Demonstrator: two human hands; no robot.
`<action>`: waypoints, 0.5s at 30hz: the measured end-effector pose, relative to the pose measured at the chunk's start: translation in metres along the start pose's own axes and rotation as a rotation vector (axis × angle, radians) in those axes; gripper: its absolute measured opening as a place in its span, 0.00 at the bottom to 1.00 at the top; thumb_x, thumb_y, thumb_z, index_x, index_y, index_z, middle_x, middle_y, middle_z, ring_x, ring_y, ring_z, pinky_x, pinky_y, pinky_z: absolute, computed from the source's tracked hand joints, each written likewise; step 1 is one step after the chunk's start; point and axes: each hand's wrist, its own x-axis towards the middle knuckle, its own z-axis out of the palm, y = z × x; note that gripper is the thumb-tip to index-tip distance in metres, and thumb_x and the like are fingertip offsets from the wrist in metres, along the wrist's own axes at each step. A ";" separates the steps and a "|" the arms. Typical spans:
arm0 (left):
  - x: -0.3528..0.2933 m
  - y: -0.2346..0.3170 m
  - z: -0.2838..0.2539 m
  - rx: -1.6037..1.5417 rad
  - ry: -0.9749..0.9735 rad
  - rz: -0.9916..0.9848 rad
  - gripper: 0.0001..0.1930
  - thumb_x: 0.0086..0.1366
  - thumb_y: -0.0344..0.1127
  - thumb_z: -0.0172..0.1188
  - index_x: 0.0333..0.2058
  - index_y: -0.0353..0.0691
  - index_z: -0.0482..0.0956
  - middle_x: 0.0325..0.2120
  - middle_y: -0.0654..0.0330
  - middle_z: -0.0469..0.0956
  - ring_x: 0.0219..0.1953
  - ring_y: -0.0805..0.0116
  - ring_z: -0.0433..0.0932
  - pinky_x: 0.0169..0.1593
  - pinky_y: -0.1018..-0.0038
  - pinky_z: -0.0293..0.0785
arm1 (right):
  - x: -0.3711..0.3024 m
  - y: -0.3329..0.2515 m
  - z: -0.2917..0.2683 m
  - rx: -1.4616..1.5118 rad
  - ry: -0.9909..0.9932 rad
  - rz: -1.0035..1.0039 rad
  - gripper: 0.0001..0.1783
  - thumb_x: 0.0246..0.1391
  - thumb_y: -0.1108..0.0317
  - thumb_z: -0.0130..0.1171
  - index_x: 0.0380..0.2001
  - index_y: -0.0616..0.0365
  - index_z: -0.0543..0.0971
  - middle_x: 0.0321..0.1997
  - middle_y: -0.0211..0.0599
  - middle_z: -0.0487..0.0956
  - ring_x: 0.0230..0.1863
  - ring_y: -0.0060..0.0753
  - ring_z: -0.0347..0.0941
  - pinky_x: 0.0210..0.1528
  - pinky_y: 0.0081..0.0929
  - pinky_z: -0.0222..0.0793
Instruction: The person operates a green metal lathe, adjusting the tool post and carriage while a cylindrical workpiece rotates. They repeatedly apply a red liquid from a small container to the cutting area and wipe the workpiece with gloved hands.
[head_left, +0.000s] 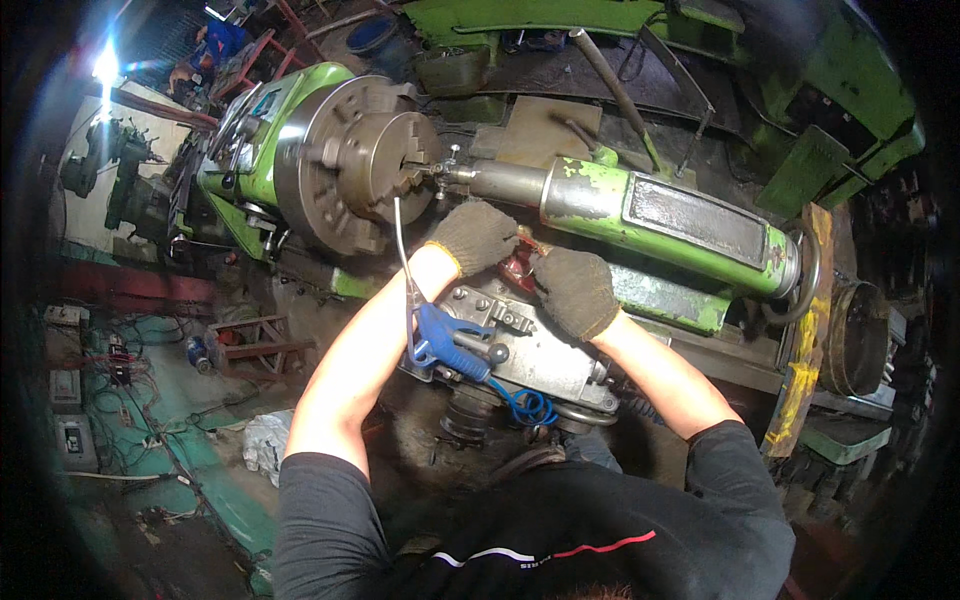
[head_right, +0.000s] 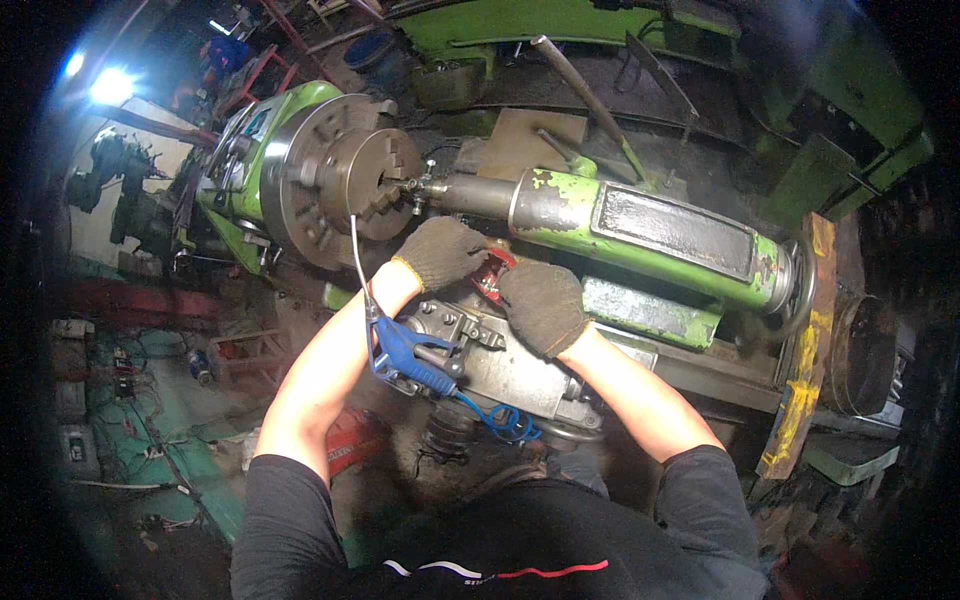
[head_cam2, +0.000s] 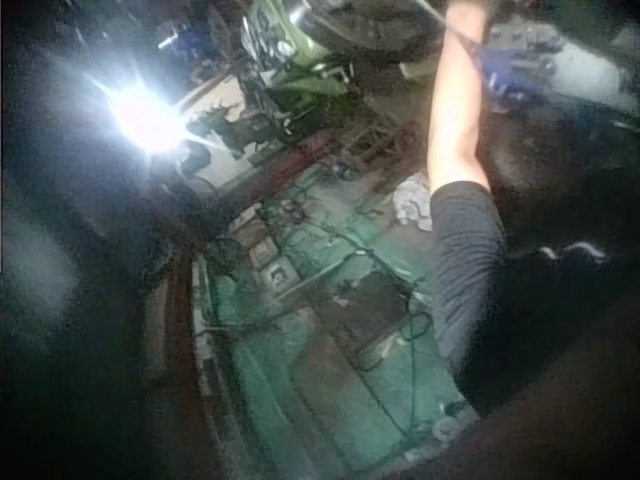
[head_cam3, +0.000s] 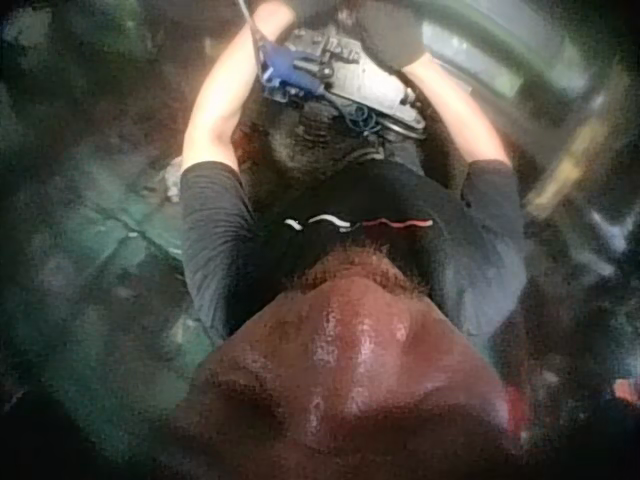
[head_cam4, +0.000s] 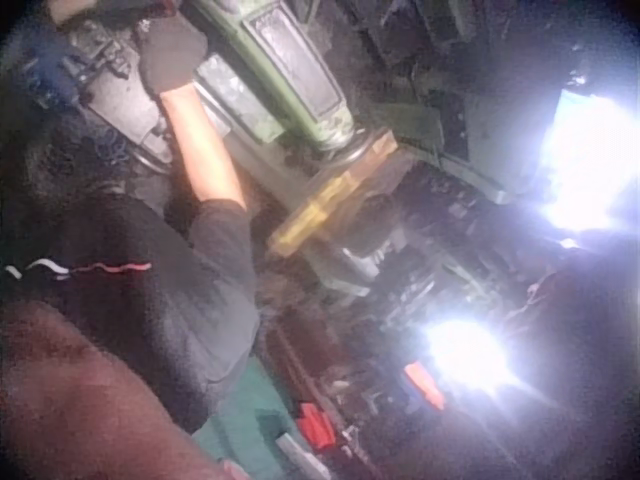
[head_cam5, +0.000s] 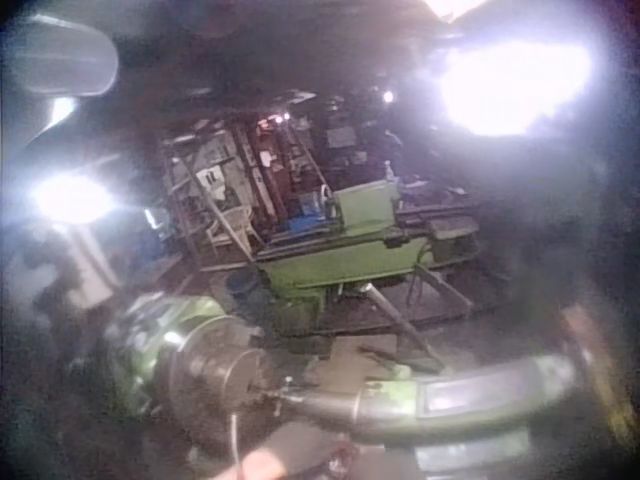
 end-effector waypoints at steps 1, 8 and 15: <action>0.001 0.000 0.000 -0.004 -0.011 -0.009 0.15 0.69 0.47 0.63 0.42 0.45 0.93 0.37 0.46 0.89 0.42 0.42 0.88 0.52 0.46 0.82 | 0.000 0.003 0.002 -0.012 0.051 -0.025 0.11 0.59 0.65 0.63 0.35 0.59 0.91 0.33 0.51 0.89 0.37 0.57 0.90 0.40 0.52 0.86; -0.002 0.000 -0.004 -0.022 0.033 0.038 0.15 0.70 0.46 0.62 0.38 0.43 0.93 0.37 0.46 0.89 0.43 0.43 0.89 0.52 0.47 0.83 | 0.001 -0.003 -0.009 -0.066 -0.142 -0.051 0.09 0.56 0.67 0.64 0.34 0.58 0.91 0.32 0.52 0.88 0.35 0.57 0.89 0.37 0.52 0.85; 0.002 -0.001 0.003 -0.036 0.061 0.049 0.15 0.70 0.45 0.60 0.36 0.42 0.92 0.35 0.45 0.88 0.41 0.40 0.88 0.51 0.48 0.83 | 0.002 -0.005 0.012 -0.154 -0.061 0.073 0.09 0.56 0.67 0.65 0.33 0.56 0.90 0.31 0.51 0.88 0.33 0.58 0.89 0.36 0.52 0.85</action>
